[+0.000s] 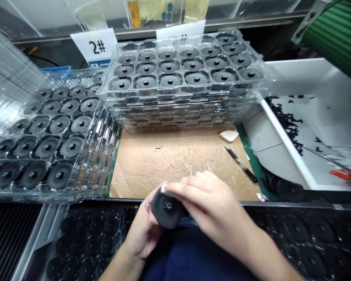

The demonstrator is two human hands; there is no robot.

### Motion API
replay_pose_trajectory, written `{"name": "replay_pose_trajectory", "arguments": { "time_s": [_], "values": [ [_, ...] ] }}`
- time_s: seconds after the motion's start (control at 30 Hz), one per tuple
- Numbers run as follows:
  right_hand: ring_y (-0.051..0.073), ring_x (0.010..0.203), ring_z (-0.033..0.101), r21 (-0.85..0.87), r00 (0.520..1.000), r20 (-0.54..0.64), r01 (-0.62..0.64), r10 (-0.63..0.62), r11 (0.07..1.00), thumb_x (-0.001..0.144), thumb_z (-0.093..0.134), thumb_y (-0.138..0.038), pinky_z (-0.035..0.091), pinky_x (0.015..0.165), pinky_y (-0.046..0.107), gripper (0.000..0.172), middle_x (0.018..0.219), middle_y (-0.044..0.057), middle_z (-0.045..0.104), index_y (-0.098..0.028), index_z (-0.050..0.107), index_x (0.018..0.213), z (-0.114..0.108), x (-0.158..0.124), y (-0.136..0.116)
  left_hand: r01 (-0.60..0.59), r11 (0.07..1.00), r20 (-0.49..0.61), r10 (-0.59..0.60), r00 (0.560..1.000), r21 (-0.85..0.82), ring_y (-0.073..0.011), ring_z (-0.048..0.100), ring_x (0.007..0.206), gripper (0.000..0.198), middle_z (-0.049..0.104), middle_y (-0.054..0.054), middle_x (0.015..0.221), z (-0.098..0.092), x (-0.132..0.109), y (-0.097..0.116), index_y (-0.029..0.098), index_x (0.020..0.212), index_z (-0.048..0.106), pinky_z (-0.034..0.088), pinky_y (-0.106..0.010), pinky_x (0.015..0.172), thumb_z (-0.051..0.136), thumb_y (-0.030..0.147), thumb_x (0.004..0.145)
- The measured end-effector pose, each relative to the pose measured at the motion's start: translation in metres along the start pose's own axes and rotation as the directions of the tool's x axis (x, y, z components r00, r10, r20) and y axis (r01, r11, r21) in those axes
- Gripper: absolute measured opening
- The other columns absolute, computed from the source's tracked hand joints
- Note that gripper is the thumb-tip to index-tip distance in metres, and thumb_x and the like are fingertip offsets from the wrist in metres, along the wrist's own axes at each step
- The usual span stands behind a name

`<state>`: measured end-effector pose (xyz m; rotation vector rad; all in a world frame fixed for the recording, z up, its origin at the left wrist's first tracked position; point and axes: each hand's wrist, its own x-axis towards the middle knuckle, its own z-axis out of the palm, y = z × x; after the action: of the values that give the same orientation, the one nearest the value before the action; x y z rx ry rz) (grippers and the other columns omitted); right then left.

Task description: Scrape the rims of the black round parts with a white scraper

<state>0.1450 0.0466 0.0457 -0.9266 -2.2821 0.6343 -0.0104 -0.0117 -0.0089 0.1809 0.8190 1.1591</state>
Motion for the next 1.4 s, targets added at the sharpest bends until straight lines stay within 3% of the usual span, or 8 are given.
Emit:
{"name": "replay_pose_trajectory", "arguments": {
  "time_s": [0.17,0.37,0.57,0.73,0.9,1.03,1.2,1.4],
  "values": [
    [0.016,0.073,0.057,0.016,0.994,-0.107,-0.016,0.017,1.0,0.09,0.044,-0.009,0.037,0.065,0.03,0.029,0.092,0.004,0.068,-0.018,0.06,0.113,0.008,0.0,0.004,-0.034,0.998,0.011,0.034,0.999,0.049,-0.0226,0.063,0.099,0.064,0.071,-0.004,0.105,-0.001,0.003,0.001,0.025,0.105,0.067,0.046,-0.029,0.09,0.081,0.046,0.047],
    [0.018,0.082,0.06,0.067,0.942,0.026,-0.337,0.336,0.939,0.089,0.05,-0.021,0.045,0.074,0.032,0.018,0.089,0.003,0.069,-0.021,0.066,0.099,0.036,-0.008,0.051,-0.025,1.0,-0.097,0.023,0.995,-0.017,-0.023,0.065,0.095,0.063,0.064,-0.007,0.119,-0.015,0.014,0.002,0.027,0.111,0.063,0.049,-0.03,0.086,0.076,0.048,0.054],
    [0.016,0.069,0.064,0.126,0.914,0.124,-0.4,0.385,0.908,0.085,0.05,-0.02,0.05,0.063,0.026,0.019,0.076,0.001,0.07,-0.022,0.069,0.088,0.072,-0.049,0.067,-0.026,0.999,-0.066,0.023,0.998,-0.042,-0.025,0.06,0.108,0.06,0.064,-0.003,0.119,-0.019,0.013,0.007,0.032,0.112,0.061,0.048,-0.031,0.092,0.074,0.047,0.056],
    [0.015,0.076,0.063,0.198,0.889,-0.028,-0.443,0.456,0.875,0.09,0.046,-0.021,0.049,0.061,0.023,0.019,0.092,0.004,0.068,-0.02,0.061,0.101,0.041,-0.033,0.034,-0.108,0.994,-0.06,0.106,0.993,-0.028,-0.0228,0.063,0.102,0.057,0.067,-0.002,0.113,-0.011,0.018,0.005,0.03,0.107,0.064,0.052,-0.023,0.079,0.081,0.036,0.053],
    [0.015,0.072,0.058,0.222,0.998,-0.029,-0.052,0.06,0.974,0.089,0.045,-0.012,0.045,0.065,0.027,0.02,0.084,0.003,0.066,-0.018,0.059,0.102,0.008,-0.01,0.0,-0.173,0.985,-0.06,0.174,0.983,0.014,-0.0246,0.063,0.1,0.06,0.068,-0.002,0.11,-0.01,0.019,0.004,0.032,0.106,0.064,0.051,-0.031,0.083,0.083,0.033,0.049],
    [0.016,0.067,0.054,0.081,0.976,0.134,-0.185,0.173,0.979,0.088,0.047,-0.011,0.042,0.061,0.027,0.02,0.074,0.002,0.063,-0.02,0.062,0.096,0.002,-0.011,-0.002,-0.168,0.986,-0.05,0.167,0.985,-0.016,-0.023,0.064,0.099,0.058,0.07,0.0,0.107,-0.009,0.017,0.004,0.031,0.103,0.066,0.051,-0.028,0.084,0.083,0.035,0.048],
    [0.015,0.073,0.057,0.226,0.993,-0.023,-0.106,0.114,0.968,0.088,0.047,-0.011,0.043,0.067,0.027,0.021,0.083,0.003,0.066,-0.018,0.061,0.101,0.008,-0.008,-0.002,-0.16,0.987,-0.02,0.159,0.987,-0.021,-0.0212,0.065,0.096,0.055,0.071,0.0,0.104,0.001,0.022,0.005,0.03,0.101,0.067,0.052,-0.026,0.082,0.084,0.032,0.048],
    [0.013,0.07,0.06,0.319,0.868,0.328,-0.474,0.373,0.821,0.088,0.049,-0.02,0.045,0.061,0.023,0.018,0.079,0.0,0.067,-0.022,0.066,0.09,0.02,-0.037,0.026,-0.172,0.985,-0.177,0.165,0.97,-0.023,-0.023,0.066,0.098,0.059,0.071,-0.002,0.104,-0.003,0.025,0.01,0.028,0.101,0.068,0.053,-0.021,0.077,0.085,0.035,0.044]
  ]
}}
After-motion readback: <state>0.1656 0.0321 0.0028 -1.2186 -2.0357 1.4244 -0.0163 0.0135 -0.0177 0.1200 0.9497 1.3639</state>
